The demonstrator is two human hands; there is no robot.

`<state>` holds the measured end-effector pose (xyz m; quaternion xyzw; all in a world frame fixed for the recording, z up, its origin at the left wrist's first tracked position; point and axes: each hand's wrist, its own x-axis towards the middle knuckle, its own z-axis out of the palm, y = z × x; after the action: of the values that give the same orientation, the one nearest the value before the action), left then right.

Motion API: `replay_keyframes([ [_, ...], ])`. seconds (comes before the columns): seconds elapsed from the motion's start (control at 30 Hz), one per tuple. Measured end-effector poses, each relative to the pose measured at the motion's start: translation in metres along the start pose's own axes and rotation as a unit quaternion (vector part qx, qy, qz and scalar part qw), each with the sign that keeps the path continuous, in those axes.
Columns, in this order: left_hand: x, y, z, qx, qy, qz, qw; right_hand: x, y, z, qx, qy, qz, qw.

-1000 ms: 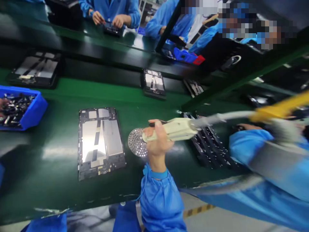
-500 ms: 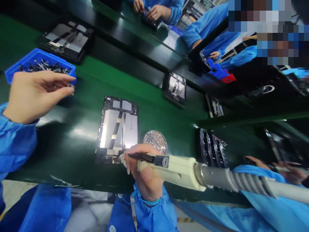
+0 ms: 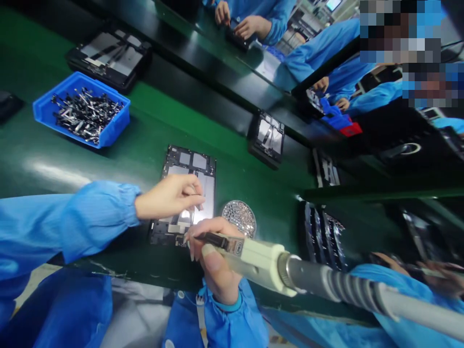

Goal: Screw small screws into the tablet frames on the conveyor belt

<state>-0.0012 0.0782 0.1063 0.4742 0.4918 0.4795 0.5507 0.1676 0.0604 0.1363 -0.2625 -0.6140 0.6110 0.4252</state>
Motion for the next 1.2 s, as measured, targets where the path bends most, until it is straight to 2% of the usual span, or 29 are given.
replay_keyframes([
  [0.07,0.003,-0.016,0.013,0.012,-0.008,-0.008,1.000,-0.002,-0.002,0.002,0.000,0.003,-0.007,1.000],
  [0.17,0.001,-0.028,0.018,0.053,0.019,0.000,0.998,-0.005,-0.017,0.002,0.018,0.012,-0.019,1.000],
  [0.27,-0.005,-0.028,0.014,0.038,0.029,0.011,0.999,0.000,-0.036,-0.009,0.010,0.042,-0.042,0.998],
  [0.33,-0.008,-0.025,0.010,0.016,0.023,0.006,1.000,0.010,-0.040,-0.024,-0.006,0.097,-0.078,0.992],
  [0.43,-0.007,-0.017,0.002,0.030,0.040,0.022,0.998,0.034,-0.030,-0.055,-0.003,0.188,-0.124,0.974],
  [0.5,-0.005,-0.010,-0.006,0.053,0.054,0.027,0.997,0.050,-0.016,-0.073,0.007,0.238,-0.128,0.963],
  [0.6,-0.004,0.003,-0.021,0.083,0.076,-0.013,0.994,0.063,0.006,-0.087,0.029,0.302,-0.114,0.946],
  [0.77,0.003,0.014,-0.047,0.134,0.183,-0.049,0.973,0.071,0.026,-0.083,0.054,0.355,-0.114,0.926],
  [0.97,0.014,0.010,-0.066,0.192,0.198,0.038,0.961,0.078,0.031,-0.080,0.051,0.374,-0.123,0.918],
  [1.2,0.018,0.004,-0.074,0.183,0.225,0.009,0.957,0.082,0.040,-0.082,0.029,0.375,-0.134,0.917],
])
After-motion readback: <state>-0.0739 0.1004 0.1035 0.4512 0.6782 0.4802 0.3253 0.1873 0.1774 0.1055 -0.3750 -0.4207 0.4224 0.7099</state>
